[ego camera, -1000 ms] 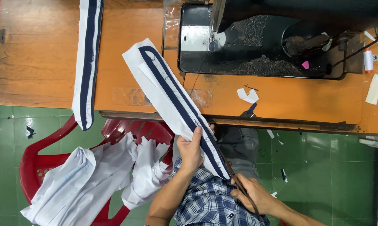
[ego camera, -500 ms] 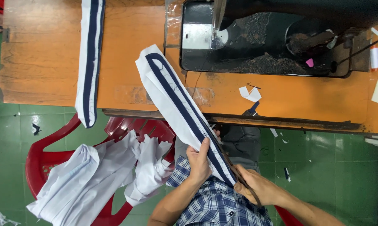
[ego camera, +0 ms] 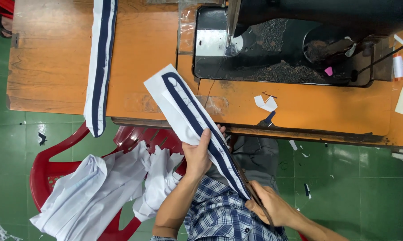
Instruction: Trimming and sewing blue and white fabric straps using a sewing machine and scissors.
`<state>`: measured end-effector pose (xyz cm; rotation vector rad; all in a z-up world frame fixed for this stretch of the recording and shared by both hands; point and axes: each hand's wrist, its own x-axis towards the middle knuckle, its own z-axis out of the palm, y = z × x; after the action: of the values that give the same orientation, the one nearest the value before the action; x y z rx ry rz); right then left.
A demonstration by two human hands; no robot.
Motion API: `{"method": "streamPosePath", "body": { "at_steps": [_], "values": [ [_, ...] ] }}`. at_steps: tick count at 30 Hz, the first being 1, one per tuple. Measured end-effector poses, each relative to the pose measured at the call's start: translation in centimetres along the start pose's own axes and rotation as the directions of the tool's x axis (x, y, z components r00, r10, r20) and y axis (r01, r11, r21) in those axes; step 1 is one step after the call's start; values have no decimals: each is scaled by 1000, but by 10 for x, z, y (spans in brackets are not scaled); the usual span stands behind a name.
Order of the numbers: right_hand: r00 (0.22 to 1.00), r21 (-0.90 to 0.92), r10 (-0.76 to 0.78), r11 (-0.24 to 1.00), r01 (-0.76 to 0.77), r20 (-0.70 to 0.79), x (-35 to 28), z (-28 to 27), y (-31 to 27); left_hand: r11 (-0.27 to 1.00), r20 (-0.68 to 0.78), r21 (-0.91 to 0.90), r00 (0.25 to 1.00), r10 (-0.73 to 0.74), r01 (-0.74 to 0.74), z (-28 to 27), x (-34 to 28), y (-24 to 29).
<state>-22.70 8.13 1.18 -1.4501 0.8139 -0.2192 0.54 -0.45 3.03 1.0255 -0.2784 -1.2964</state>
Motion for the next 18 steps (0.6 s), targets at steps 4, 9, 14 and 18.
{"method": "streamPosePath", "body": {
  "at_steps": [4, 9, 14, 18],
  "values": [
    [1000, 123, 22, 992, -22, 5, 0, 1, 9, 999, 24, 7, 999, 38, -38, 1, 0, 2],
    [998, -60, 3, 998, -7, -57, -2, 5, 27, 999, 38, 25, 998, 47, -48, -4, 0, 0],
    [998, 47, -18, 999, 15, 55, -2, -1, 29, 998, 7, 41, 999, 50, -51, -3, -3, -5],
    [996, -17, -5, 1000, 6, 88, 0, -7, 34, 996, -12, 82, 999, 39, -38, -1, -11, -13]
  ]
}}
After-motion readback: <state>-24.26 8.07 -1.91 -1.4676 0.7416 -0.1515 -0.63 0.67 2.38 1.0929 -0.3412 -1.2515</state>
